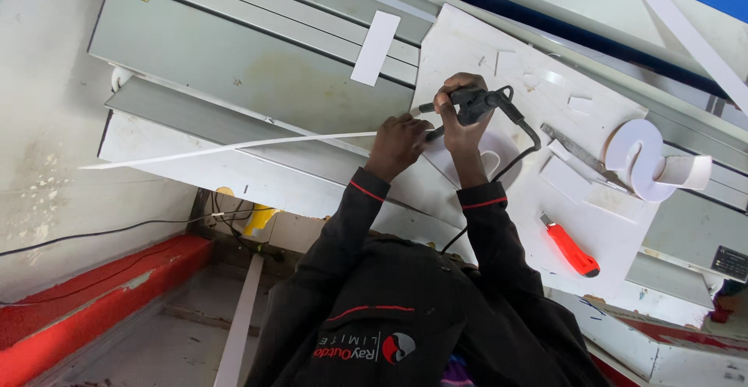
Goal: The person assembles a white plastic letter by attaching a long strip to its edges using a hot glue gun. They repeatedly apply glue and press the strip into place, then trim the excess with a utility knife.
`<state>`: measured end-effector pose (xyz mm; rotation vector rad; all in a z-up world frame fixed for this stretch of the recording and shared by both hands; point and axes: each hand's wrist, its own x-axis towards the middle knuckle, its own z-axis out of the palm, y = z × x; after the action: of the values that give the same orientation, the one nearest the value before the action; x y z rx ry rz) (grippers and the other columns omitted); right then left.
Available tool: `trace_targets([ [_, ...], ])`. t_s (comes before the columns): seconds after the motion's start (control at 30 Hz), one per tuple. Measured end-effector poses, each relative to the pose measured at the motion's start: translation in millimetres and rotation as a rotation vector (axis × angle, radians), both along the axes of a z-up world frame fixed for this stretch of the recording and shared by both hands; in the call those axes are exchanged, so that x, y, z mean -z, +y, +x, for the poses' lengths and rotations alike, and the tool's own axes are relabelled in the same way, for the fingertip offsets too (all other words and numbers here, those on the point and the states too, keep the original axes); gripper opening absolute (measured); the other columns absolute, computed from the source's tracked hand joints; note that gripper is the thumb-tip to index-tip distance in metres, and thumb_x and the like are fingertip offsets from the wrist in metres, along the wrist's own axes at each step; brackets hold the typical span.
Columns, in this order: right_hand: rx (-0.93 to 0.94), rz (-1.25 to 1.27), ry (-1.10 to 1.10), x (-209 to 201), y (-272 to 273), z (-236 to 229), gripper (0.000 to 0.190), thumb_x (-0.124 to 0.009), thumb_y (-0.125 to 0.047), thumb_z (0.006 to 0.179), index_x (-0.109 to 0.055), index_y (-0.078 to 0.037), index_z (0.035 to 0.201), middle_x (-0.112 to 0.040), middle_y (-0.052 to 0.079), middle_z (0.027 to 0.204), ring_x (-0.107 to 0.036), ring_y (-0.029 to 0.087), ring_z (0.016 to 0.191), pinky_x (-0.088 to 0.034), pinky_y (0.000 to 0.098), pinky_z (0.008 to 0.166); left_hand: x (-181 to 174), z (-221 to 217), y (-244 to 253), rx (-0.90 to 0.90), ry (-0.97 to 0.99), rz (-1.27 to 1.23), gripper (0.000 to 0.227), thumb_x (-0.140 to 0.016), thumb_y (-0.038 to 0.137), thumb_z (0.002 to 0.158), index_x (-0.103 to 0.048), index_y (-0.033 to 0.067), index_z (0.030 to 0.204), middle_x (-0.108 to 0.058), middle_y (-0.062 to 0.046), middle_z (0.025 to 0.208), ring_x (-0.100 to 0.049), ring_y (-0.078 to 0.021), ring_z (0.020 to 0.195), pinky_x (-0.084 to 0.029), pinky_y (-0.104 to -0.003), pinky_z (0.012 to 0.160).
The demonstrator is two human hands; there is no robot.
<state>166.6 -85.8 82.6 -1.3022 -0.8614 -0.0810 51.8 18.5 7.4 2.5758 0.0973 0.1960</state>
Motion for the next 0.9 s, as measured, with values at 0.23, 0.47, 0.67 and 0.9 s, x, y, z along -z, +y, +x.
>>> trace_targets([
  [0.23,-0.007,0.072,0.048,2,2,-2,0.024,-0.08,-0.013,0.107,-0.063,0.002,0.115,-0.072,0.014,0.078,-0.075,0.023,0.066,-0.063,0.0369,0.063,8,7,-6,-0.045,-0.039,-0.013,0.022,-0.089,0.025,0.1,-0.082,0.0178,0.12,-0.085,-0.007,0.103,-0.081,-0.0265,0.107,-0.061,-0.041,0.095],
  [0.47,-0.026,0.091,0.054,1,6,-8,0.02,-0.076,0.001,0.102,-0.064,0.003,0.118,-0.072,0.013,0.078,-0.076,0.023,0.068,-0.066,0.0407,0.073,16,11,-2,-0.042,-0.023,-0.038,0.015,-0.082,0.028,0.102,-0.082,0.0176,0.113,-0.085,-0.006,0.098,-0.082,-0.0255,0.106,-0.062,-0.039,0.093],
  [0.67,-0.048,0.098,0.071,-1,6,-9,0.021,-0.074,0.003,0.103,-0.064,0.003,0.121,-0.071,0.012,0.08,-0.075,0.023,0.071,-0.068,0.0453,0.078,12,9,0,-0.025,-0.036,-0.007,0.015,-0.082,0.032,0.103,-0.081,0.0195,0.111,-0.084,-0.004,0.095,-0.082,-0.0235,0.105,-0.064,-0.038,0.09],
  [0.9,-0.082,0.113,0.047,6,5,-6,0.021,-0.072,0.004,0.104,-0.061,0.004,0.123,-0.066,0.01,0.079,-0.072,0.021,0.067,-0.07,0.0518,0.084,22,11,0,-0.017,-0.029,0.016,0.013,-0.08,0.031,0.104,-0.08,0.0209,0.111,-0.083,-0.003,0.095,-0.083,-0.0209,0.107,-0.062,-0.036,0.093],
])
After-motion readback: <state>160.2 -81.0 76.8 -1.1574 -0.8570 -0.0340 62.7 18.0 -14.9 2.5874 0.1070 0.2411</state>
